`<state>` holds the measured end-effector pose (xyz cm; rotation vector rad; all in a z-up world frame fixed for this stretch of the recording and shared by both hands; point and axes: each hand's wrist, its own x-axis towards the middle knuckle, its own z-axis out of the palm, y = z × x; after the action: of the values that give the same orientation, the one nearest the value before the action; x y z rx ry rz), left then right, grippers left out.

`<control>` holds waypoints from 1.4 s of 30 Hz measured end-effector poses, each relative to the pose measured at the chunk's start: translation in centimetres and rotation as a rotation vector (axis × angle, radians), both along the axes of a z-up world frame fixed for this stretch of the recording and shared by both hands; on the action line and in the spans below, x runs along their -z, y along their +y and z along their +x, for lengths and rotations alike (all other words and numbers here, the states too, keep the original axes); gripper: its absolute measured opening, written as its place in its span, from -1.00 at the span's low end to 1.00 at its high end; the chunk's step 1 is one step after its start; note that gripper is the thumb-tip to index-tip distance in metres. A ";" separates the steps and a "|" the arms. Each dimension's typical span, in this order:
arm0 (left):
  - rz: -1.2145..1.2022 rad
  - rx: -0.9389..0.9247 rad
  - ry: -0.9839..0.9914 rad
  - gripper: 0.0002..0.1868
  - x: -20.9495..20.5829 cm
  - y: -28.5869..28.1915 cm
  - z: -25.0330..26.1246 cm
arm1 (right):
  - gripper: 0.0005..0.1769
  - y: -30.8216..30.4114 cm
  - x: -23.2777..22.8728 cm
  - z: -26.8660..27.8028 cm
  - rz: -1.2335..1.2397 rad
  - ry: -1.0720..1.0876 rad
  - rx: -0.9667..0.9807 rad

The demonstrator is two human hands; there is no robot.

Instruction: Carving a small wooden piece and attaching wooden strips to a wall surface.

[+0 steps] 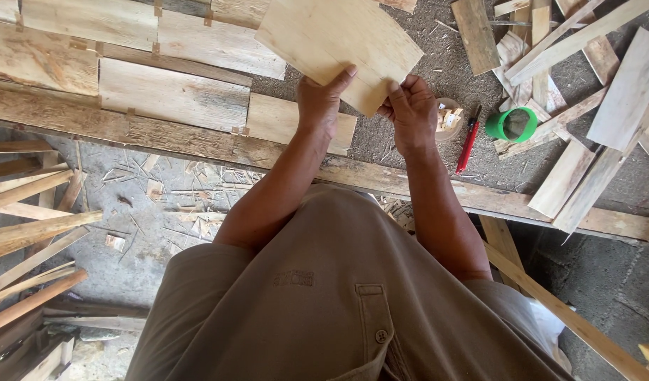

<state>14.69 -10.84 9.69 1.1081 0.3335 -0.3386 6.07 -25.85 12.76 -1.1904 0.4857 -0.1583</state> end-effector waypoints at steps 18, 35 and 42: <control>0.159 0.163 -0.022 -0.53 0.2 0.9 1.7 | -0.81 0.0 -0.2 -0.6 0.168 -0.018 0.011; 0.261 0.251 -0.322 -0.76 -1.3 1.7 4.0 | -0.68 -0.4 1.9 -1.4 0.199 -0.029 0.024; 0.282 0.339 -0.365 -0.55 1.6 1.4 3.8 | -0.77 0.1 1.7 -1.1 -0.086 -0.026 0.004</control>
<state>18.52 -9.39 8.06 1.4802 -0.1388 -0.3861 5.02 -25.73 11.01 -1.2700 0.4626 -0.1993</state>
